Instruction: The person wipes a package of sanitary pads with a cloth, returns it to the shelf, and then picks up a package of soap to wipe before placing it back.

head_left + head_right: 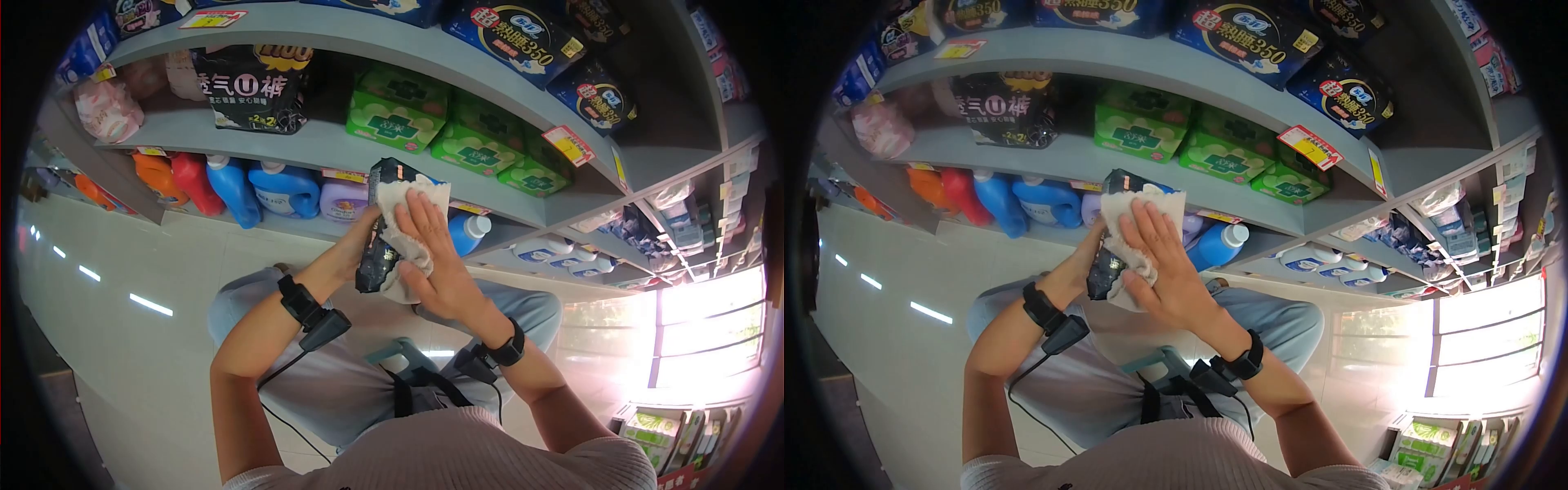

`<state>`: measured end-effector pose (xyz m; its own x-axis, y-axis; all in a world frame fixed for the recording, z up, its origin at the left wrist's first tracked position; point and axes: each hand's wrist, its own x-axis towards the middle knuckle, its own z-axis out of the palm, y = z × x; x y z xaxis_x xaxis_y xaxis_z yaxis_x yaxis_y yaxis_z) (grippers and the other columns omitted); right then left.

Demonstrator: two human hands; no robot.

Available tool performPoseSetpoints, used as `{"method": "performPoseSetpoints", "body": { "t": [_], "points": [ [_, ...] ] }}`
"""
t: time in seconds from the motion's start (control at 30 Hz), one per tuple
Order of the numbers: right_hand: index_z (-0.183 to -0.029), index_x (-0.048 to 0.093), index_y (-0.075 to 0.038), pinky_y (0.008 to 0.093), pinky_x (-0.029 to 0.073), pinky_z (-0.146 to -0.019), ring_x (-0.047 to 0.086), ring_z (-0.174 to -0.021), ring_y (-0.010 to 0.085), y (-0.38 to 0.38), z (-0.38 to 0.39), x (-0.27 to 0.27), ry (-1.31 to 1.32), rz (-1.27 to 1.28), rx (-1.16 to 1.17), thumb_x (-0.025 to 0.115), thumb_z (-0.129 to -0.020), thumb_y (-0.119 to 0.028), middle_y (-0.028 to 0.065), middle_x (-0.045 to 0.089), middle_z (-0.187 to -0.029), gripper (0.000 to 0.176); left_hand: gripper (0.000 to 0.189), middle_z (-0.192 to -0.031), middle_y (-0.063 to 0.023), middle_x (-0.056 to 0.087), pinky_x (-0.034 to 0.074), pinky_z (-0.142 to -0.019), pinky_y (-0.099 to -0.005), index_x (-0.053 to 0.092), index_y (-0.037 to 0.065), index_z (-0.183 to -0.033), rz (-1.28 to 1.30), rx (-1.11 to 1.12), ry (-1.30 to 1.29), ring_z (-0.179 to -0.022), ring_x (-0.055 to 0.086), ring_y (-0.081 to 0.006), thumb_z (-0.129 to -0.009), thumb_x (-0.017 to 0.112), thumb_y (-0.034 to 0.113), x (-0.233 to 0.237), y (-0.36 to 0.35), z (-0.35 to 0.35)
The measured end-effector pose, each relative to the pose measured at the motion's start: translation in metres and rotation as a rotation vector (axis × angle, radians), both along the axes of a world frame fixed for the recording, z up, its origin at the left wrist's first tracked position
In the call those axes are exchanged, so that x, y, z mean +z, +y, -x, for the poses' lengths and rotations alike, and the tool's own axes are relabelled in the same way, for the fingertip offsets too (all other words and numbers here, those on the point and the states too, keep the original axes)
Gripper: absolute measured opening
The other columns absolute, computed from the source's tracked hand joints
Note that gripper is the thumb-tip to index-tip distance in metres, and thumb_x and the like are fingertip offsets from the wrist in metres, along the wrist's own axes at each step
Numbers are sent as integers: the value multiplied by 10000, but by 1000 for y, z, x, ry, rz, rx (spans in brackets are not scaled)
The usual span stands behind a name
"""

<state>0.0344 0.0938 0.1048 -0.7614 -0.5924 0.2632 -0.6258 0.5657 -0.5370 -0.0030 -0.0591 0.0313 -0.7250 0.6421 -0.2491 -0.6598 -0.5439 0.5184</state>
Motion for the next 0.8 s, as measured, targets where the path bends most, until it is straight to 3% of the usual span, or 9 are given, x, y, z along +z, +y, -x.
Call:
{"method": "performPoseSetpoints", "body": {
  "t": [0.17, 0.23, 0.27, 0.33, 0.37, 0.6, 0.67, 0.8],
  "points": [
    [-1347, 287, -37, 423, 87, -1072, 118, -1330, 309, 4, 4, -2, 14, 39, -20, 500, -786, -146, 156, 160, -1430, 610, 534, -1262, -123, 446, 435, -923, -329, 303, 108, -1333, 62, -53, 67, -1105, 503, -209, -905, 345, 424, -2, -6, 1],
    [-1323, 310, -6, 386, 199, -1041, 274, -1277, 294, 5, 7, -5, 99, 203, -148, 452, -838, -180, 194, 289, -1362, 535, 495, -1062, -103, 576, 503, -760, -276, 421, 38, -1220, 95, -99, 142, -888, 603, -154, -847, 533, 344, -7, -6, 2],
    [-1323, 310, -6, 386, 199, -1041, 274, -1277, 294, 8, 9, -4, 99, 203, -148, 452, -838, -180, 194, 289, -1362, 535, 495, -1062, -103, 576, 503, -760, -276, 421, 38, -1220, 95, -99, 142, -888, 603, -154, -847, 533, 344, -10, -4, 0],
    [-1287, 338, 22, 336, 329, -949, 448, -1121, 246, 18, 14, -1, -610, 494, -445, 375, -894, -235, 186, 443, -1223, 471, 548, -1054, -88, 569, 486, -769, -273, 386, 28, -1235, 174, -119, 287, -898, 587, -150, -813, 592, 311, -9, 4, -8],
    [-1262, 356, 27, 292, 398, -847, 520, -957, 185, 20, 16, 4, -610, 455, -420, 313, -919, -284, 129, 522, -1099, 465, 573, -1064, -81, 553, 471, -792, -283, 368, 26, -1241, 147, -103, 231, -919, 569, -156, -794, 618, 284, -6, 6, -9],
    [-1245, 352, 59, 292, 405, -840, 535, -937, 188, 6, 1, 3, -449, 493, -479, 370, -899, -210, 150, 533, -1078, 438, 546, -1086, -81, 541, 461, -809, -280, 376, 25, -1236, 128, -126, 216, -946, 553, -144, -795, 605, 250, 0, 3, -10],
    [-1235, 353, 74, 321, 401, -858, 531, -964, 219, 4, -3, 1, -423, 574, -416, 396, -882, -169, 176, 531, -1093, 431, 549, -1079, -77, 543, 459, -808, -271, 371, 24, -1242, 120, -47, 296, -949, 550, -136, -786, 611, 212, 0, 5, -9],
    [-1232, 354, 76, 332, 380, -893, 516, -1011, 241, 8, -9, -3, -405, 503, -369, 404, -871, -161, 185, 517, -1131, 434, 570, -1088, -72, 540, 443, -830, -273, 361, 27, -1255, 204, -9, 353, -962, 540, -135, -772, 626, 174, -10, 10, -6]
  ]
}}
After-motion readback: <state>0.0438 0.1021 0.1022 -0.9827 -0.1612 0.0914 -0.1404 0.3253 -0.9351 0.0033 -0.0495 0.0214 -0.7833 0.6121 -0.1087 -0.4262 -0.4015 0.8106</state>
